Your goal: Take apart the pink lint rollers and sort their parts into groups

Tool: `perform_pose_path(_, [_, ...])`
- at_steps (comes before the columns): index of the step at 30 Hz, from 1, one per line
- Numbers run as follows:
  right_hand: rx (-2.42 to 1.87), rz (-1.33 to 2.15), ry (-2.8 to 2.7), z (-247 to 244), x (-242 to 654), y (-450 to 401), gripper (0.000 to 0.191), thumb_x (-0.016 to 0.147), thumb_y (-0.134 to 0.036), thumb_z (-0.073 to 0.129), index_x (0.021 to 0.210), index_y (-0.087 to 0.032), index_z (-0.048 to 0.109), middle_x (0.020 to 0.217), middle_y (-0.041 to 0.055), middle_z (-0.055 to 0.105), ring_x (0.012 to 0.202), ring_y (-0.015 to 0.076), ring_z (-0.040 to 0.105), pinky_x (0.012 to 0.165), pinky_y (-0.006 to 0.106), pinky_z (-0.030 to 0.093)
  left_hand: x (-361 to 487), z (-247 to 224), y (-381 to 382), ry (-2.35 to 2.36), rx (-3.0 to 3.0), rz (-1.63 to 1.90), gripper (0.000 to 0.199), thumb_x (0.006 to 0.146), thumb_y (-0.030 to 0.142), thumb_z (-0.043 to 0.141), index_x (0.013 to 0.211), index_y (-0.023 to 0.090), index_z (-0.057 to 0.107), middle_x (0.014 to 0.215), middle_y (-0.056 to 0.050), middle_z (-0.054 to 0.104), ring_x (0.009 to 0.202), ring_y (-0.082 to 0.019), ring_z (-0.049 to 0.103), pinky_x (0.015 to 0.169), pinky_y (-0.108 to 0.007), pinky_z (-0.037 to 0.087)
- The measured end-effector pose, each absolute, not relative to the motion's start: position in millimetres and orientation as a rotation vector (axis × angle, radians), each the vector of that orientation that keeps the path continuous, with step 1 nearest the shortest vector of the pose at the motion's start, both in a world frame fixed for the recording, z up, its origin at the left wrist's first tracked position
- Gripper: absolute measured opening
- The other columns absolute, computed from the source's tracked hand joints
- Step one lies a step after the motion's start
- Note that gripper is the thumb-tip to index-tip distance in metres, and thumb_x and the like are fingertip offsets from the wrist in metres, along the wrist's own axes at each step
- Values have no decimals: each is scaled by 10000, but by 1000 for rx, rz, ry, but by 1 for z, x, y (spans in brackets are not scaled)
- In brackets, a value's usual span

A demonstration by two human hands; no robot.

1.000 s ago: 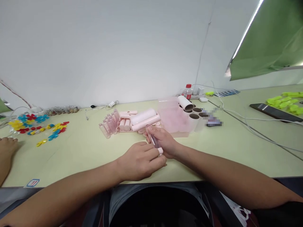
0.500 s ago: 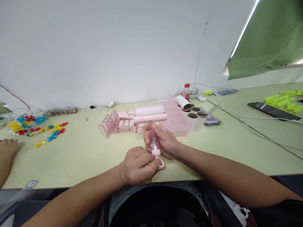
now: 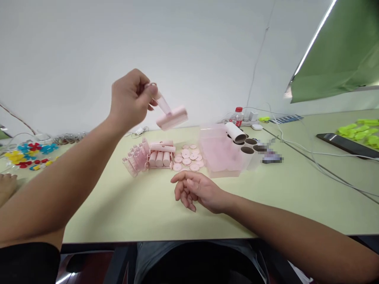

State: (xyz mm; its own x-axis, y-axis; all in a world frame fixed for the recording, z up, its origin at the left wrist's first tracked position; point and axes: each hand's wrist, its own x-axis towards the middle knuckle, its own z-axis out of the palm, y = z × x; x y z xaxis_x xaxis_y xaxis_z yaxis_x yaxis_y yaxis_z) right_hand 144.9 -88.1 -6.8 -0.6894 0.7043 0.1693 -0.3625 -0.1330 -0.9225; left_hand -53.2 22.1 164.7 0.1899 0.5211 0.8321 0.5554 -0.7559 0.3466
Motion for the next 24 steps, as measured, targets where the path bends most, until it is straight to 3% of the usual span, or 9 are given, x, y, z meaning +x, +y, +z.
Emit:
perform_pose_path(4, [-403, 1957, -1427, -12, 144, -92, 443, 850, -518, 676, 1072, -146, 583, 815, 28, 656, 550, 72, 567, 440, 174, 432, -68, 175, 109, -1652, -2424, -1517, 213, 930, 342, 588, 938, 129, 601, 864, -67, 725, 626, -101, 658, 606, -241, 572])
perform_pose_path(9, [-466, 1985, -1470, -20, 142, -92, 469, 821, -520, 702, 1068, -138, 588, 810, 27, 648, 562, 64, 544, 454, 173, 428, -91, 150, 187, -2020, -2425, -1214, 163, 852, 286, 689, 875, 127, 667, 832, -96, 731, 673, -149, 695, 630, -263, 568])
perform_pose_path(17, [-608, 2107, -1403, -41, 139, -87, 508, 762, -545, 746, 1027, -133, 610, 778, 20, 638, 541, 54, 531, 446, 159, 426, -111, 120, 242, -2225, -2386, -969, 141, 777, 248, 734, 858, 146, 682, 765, -92, 737, 676, -185, 708, 556, -231, 513])
perform_pose_path(24, [-631, 2205, -1301, -48, 138, -89, 534, 724, -556, 776, 1020, -140, 619, 770, 19, 633, 535, 58, 528, 464, 170, 426, -105, 121, 260, -2305, -2345, -1014, 190, 744, 267, 783, 833, 138, 676, 764, -103, 742, 670, -188, 710, 595, -253, 548])
